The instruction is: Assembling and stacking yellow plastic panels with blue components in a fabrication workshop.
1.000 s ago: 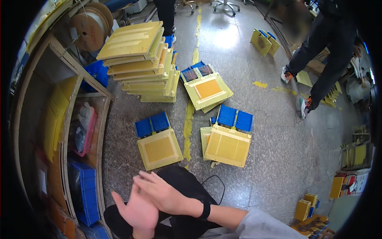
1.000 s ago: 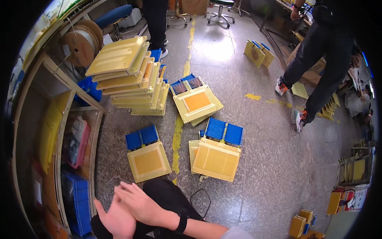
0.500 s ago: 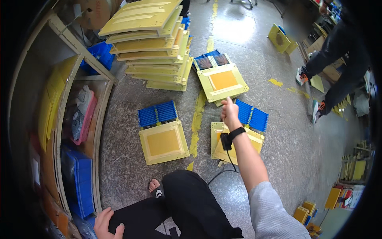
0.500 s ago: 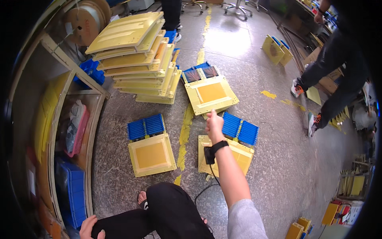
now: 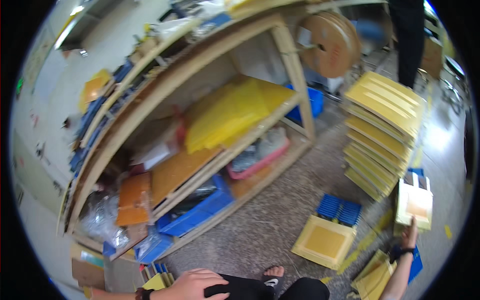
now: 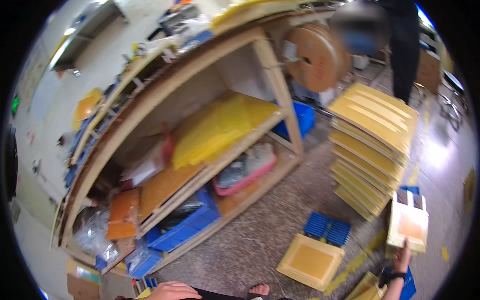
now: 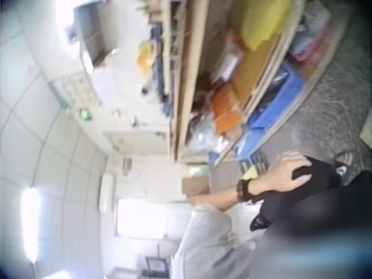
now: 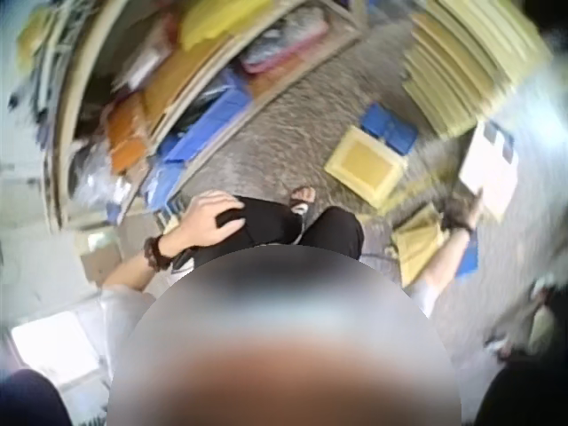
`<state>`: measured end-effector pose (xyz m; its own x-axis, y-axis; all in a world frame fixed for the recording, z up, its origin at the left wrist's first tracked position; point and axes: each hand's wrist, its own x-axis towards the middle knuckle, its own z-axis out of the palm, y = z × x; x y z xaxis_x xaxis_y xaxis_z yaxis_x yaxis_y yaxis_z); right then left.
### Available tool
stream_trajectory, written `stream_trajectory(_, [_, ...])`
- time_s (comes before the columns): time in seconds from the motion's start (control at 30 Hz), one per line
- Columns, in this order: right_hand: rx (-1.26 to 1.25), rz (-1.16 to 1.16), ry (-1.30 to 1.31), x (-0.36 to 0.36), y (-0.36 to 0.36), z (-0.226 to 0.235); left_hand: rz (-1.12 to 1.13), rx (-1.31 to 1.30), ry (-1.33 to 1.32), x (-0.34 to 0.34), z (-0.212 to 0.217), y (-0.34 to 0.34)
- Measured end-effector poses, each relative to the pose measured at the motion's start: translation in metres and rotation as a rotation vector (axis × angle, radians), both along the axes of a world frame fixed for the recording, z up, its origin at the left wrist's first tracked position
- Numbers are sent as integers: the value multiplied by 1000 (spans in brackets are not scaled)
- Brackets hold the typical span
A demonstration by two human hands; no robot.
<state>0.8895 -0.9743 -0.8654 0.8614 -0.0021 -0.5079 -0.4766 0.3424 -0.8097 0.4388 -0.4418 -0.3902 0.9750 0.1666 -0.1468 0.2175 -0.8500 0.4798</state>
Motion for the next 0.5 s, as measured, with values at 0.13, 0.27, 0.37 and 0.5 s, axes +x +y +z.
stream_trajectory(0.13, [-85,-141,-112,30,-13,5,23,12,-10,-9,8,1])
stream_trajectory(0.27, [-87,-271,-170,71,-12,51,9,-21,7,-5,4,0])
stream_trajectory(0.37, [-68,-354,-191,84,-19,92,-26,0,-20,5,-10,-1])
stream_trajectory(0.5, [150,-416,-484,82,6,143,-7,28,-70,9,-23,-10])
